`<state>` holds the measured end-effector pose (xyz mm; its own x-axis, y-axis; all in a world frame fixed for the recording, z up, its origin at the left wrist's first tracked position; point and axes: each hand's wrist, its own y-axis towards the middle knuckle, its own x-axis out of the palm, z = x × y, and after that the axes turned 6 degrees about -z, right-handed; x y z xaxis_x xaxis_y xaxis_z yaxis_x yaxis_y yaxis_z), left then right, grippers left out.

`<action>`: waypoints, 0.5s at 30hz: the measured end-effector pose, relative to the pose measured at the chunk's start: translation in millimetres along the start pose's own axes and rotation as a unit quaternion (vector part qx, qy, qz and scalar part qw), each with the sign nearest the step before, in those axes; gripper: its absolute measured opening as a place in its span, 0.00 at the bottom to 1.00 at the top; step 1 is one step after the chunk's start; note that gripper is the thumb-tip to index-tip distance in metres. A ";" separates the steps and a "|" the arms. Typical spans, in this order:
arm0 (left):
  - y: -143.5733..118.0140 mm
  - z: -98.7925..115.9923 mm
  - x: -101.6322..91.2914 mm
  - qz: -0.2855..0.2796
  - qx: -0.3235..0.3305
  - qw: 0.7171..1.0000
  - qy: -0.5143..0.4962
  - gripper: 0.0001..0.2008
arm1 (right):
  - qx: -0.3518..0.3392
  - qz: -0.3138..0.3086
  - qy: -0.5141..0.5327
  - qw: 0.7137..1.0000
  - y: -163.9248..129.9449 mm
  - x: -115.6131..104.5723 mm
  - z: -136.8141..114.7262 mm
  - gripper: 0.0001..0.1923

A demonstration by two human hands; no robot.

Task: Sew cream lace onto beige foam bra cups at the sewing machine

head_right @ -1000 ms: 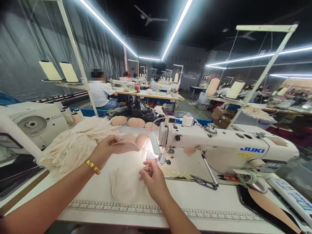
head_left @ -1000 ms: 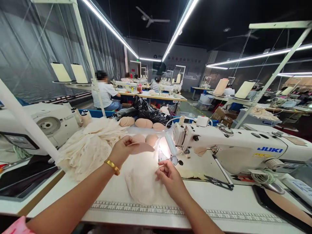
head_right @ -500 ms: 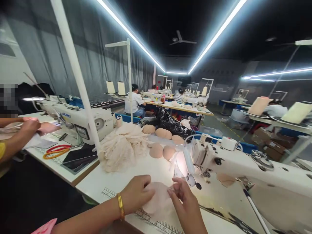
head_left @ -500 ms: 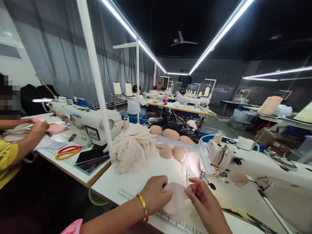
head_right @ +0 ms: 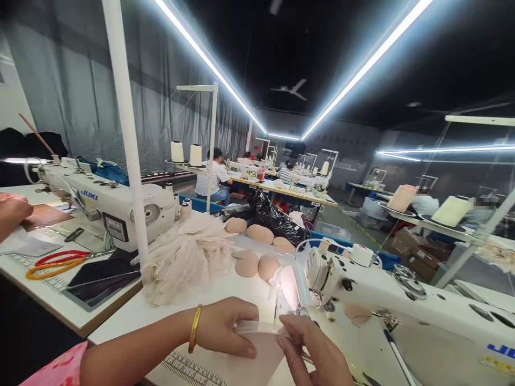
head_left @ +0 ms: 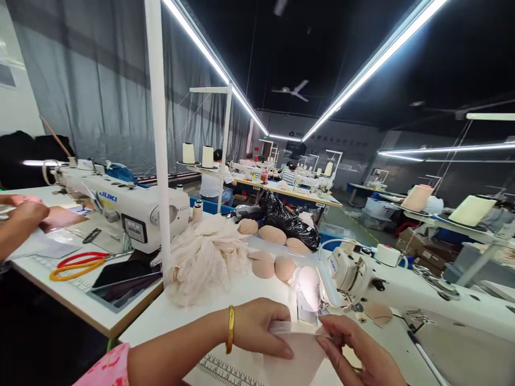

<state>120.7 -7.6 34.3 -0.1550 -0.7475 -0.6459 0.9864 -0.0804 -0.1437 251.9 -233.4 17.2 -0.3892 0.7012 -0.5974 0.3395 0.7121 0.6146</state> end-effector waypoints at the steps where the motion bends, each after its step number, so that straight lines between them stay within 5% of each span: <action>1: 2.5 -2.9 -1.6 0.051 0.009 0.998 0.035 0.16 | -0.008 0.018 -0.024 0.999 1.7 0.4 3.1 0.15; 4: 10.6 -8.3 -10.6 0.176 0.026 0.972 0.154 0.08 | -0.074 0.040 -0.102 0.991 7.4 11.9 14.5 0.14; 6: 15.5 -14.3 -15.3 0.199 0.037 0.956 0.211 0.05 | -0.118 0.042 -0.144 0.982 9.7 23.5 25.1 0.18; 8: 19.7 -24.5 -13.8 0.180 0.058 0.949 0.252 0.06 | -0.133 0.013 -0.180 0.974 8.0 33.2 39.5 0.19; 11: 28.0 -39.9 0.1 0.092 0.122 0.938 0.311 0.11 | -0.139 -0.118 -0.203 0.962 -2.3 37.4 64.8 0.19; 15: 57.7 -38.2 17.6 0.066 0.261 0.864 0.426 0.08 | -0.125 -0.225 -0.187 0.948 -12.2 24.6 91.1 0.18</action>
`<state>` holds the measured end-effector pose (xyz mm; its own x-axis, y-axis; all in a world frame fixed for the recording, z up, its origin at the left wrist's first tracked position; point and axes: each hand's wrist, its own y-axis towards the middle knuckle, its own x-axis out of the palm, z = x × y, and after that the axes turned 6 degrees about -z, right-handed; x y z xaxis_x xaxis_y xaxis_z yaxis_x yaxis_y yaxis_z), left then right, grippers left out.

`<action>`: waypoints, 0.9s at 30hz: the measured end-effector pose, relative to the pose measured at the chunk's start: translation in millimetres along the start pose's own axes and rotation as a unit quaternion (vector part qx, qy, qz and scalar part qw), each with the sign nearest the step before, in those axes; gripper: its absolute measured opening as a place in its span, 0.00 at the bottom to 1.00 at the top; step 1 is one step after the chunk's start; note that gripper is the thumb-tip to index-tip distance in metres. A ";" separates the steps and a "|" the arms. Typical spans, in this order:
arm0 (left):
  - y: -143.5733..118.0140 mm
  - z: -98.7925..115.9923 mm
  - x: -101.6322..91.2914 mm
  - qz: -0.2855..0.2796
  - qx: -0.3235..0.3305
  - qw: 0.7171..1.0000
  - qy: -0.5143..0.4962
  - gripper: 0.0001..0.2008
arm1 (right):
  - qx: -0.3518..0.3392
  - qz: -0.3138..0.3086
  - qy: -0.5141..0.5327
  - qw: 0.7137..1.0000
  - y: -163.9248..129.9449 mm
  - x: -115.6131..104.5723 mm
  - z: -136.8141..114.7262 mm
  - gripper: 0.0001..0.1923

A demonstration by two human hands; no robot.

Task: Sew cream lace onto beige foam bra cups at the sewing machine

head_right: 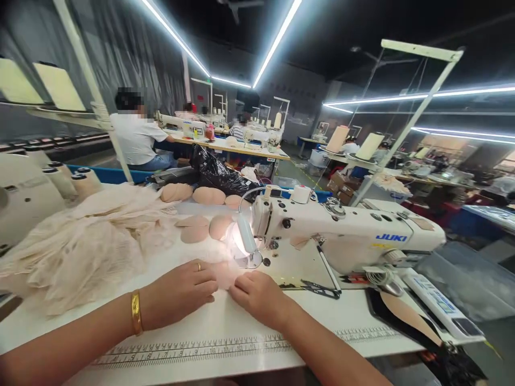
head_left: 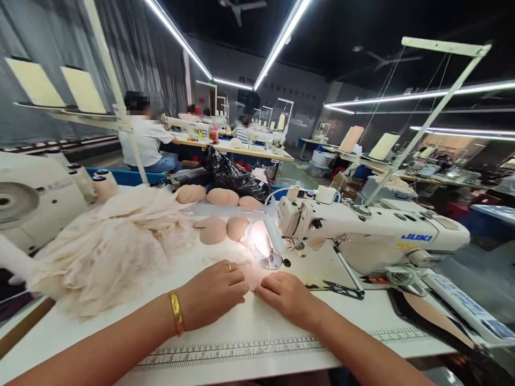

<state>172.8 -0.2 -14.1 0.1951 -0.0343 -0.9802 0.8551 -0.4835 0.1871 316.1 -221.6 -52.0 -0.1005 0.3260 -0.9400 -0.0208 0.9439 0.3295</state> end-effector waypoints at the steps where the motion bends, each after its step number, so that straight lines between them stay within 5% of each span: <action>1: 12.1 -1.1 2.6 0.008 0.022 1.000 0.013 0.09 | -0.001 -0.011 -0.011 1.000 -2.4 -1.7 5.7 0.18; 6: 63.2 -12.7 22.9 -0.025 0.033 0.999 0.030 0.14 | 0.013 -0.020 -0.032 0.999 -7.1 -5.1 33.3 0.15; 11: 66.7 -17.9 47.3 0.008 -0.037 0.999 0.021 0.12 | 0.039 0.003 -0.034 0.999 -16.7 2.6 49.3 0.18; 15: 65.8 -30.4 41.9 0.071 -0.120 0.990 -0.015 0.09 | 0.046 0.005 -0.030 0.998 -19.8 2.8 50.7 0.19; 22: 73.2 -52.1 21.1 0.017 -0.288 0.946 -0.149 0.18 | 0.050 0.015 -0.004 0.999 -21.1 2.2 51.6 0.19; 25: 75.0 -54.8 20.3 0.046 -0.317 0.943 -0.090 0.14 | 0.052 0.021 0.029 0.998 -21.9 4.4 52.7 0.20; 27: 74.6 -51.6 22.4 0.108 -0.276 0.955 0.008 0.11 | 0.056 0.025 0.042 0.997 -21.7 5.2 52.8 0.19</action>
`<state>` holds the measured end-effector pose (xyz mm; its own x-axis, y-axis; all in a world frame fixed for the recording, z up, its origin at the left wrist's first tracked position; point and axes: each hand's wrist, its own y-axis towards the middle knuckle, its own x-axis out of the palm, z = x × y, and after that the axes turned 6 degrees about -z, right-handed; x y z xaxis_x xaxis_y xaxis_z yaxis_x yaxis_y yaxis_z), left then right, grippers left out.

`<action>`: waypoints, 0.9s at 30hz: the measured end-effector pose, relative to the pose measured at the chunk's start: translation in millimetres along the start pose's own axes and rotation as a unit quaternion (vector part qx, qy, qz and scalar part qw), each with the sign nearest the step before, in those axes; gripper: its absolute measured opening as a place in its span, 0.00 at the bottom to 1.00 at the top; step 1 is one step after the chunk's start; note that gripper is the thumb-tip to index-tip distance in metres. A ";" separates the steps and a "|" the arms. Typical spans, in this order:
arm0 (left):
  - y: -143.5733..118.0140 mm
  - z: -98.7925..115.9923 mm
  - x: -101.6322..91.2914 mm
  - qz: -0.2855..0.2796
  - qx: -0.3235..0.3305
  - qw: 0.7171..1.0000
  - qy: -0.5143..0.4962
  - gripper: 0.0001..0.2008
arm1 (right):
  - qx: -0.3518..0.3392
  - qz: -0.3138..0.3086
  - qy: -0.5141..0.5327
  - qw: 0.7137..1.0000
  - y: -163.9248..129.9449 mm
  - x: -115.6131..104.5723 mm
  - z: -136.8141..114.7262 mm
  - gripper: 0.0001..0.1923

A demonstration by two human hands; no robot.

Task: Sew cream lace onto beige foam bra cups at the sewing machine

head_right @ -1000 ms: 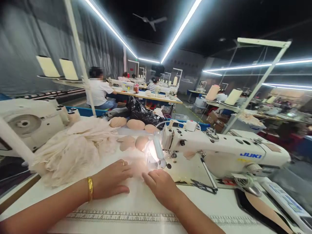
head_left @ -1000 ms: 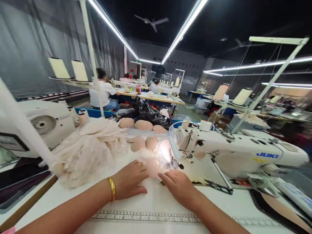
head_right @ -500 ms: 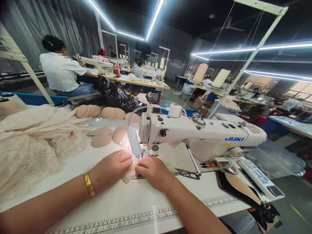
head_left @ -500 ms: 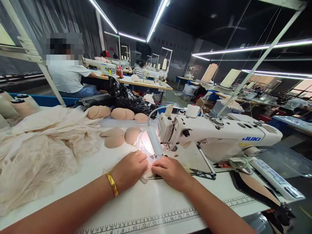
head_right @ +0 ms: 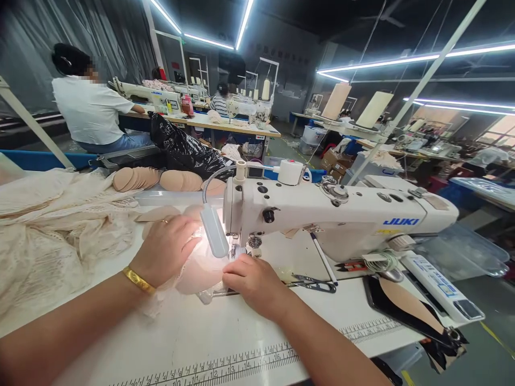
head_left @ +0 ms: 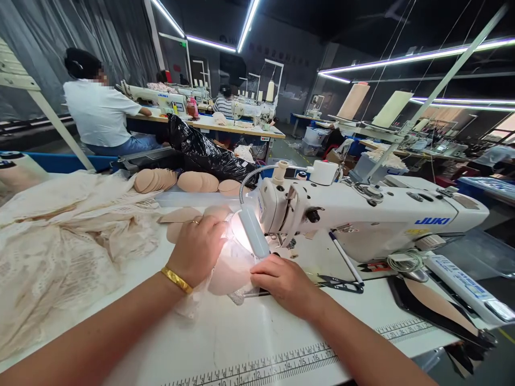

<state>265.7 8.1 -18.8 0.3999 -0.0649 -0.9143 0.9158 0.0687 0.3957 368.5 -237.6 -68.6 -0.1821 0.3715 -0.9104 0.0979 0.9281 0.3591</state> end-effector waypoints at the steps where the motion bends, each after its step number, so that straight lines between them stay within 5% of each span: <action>1: -2.7 2.8 1.2 0.043 0.048 0.998 0.015 0.11 | 0.002 0.003 0.003 1.000 0.2 0.0 -0.2 0.19; 3: -10.3 11.5 4.6 0.064 0.171 0.983 -0.014 0.14 | 0.002 0.006 0.004 1.000 0.7 -0.9 -0.9 0.19; 6: -21.6 26.0 12.4 -0.012 0.296 0.954 -0.054 0.14 | -0.001 0.000 0.002 1.000 1.0 -4.3 -1.3 0.18; 12: -29.5 30.9 26.2 -0.043 0.258 0.964 -0.050 0.13 | 0.000 0.029 -0.024 0.999 -2.9 -11.5 1.1 0.18; 27: -26.5 31.0 27.3 -0.021 0.250 0.961 -0.113 0.12 | 0.017 0.020 -0.021 0.999 -3.8 -9.4 1.8 0.16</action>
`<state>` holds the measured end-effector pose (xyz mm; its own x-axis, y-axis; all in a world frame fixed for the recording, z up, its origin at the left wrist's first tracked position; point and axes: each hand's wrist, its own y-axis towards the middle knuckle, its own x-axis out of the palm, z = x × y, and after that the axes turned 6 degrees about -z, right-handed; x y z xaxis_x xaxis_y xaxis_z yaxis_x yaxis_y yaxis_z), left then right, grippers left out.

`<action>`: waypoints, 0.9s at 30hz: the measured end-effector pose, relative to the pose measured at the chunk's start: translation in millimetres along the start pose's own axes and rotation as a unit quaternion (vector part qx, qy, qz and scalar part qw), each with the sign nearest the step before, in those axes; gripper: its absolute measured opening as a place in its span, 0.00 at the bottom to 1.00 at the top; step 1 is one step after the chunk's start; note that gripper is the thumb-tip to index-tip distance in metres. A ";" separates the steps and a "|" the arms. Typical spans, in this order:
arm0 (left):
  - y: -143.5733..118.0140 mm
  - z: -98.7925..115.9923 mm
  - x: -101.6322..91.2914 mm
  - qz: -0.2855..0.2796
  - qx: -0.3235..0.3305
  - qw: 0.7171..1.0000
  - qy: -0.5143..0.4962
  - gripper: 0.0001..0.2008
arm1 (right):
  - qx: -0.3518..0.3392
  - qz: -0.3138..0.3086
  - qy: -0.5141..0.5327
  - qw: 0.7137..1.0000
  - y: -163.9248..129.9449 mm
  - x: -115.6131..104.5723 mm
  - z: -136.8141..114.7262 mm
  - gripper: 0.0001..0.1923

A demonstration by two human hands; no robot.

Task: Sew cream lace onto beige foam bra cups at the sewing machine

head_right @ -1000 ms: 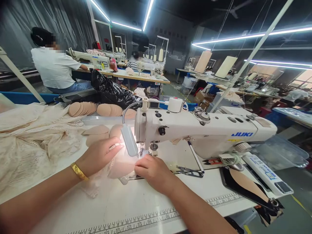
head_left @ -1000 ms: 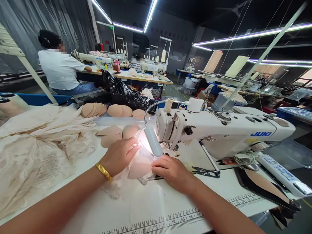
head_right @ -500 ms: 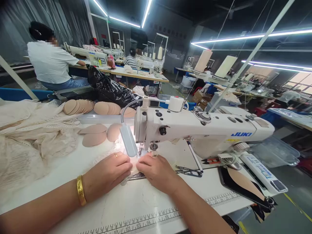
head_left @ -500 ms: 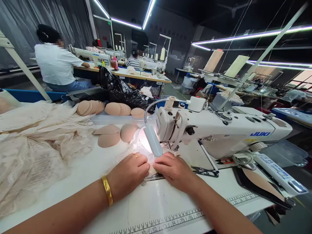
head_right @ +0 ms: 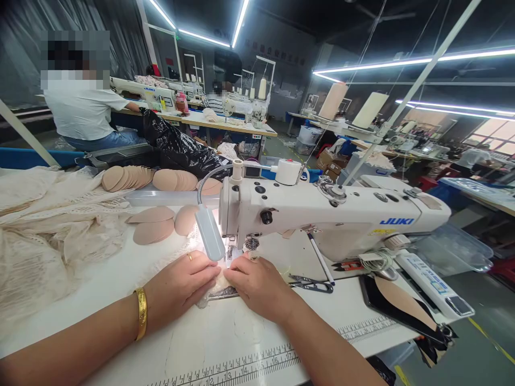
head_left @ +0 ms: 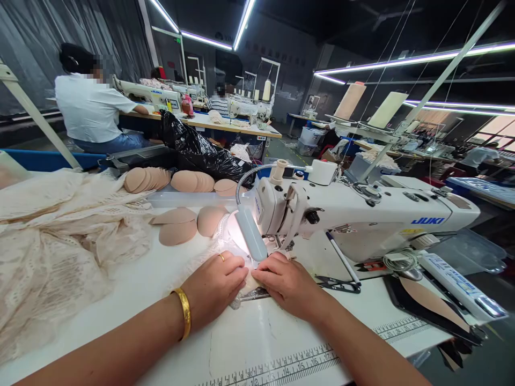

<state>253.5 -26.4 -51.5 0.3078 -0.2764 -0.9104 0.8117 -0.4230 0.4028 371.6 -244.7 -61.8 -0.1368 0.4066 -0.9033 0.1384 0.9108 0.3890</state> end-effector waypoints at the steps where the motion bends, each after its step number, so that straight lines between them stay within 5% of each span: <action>1: 0.1 0.0 0.6 0.002 0.001 1.000 0.002 0.12 | 0.001 0.000 0.000 1.000 -0.1 0.6 0.0 0.16; 11: 1.0 -0.7 8.7 -0.010 0.001 1.000 -0.006 0.12 | 0.021 -0.013 0.001 1.000 -1.3 1.9 -0.8 0.16; 27: 22.5 -38.7 3.7 -0.016 0.072 0.997 -0.020 0.13 | 0.097 -0.031 -0.026 0.994 2.8 4.5 -4.1 0.10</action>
<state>292.1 -3.6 -49.4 0.2610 -0.2933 -0.9197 0.7406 -0.5502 0.3857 367.3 -240.0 -64.1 -0.1011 0.3410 -0.9346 0.3179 0.9012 0.2945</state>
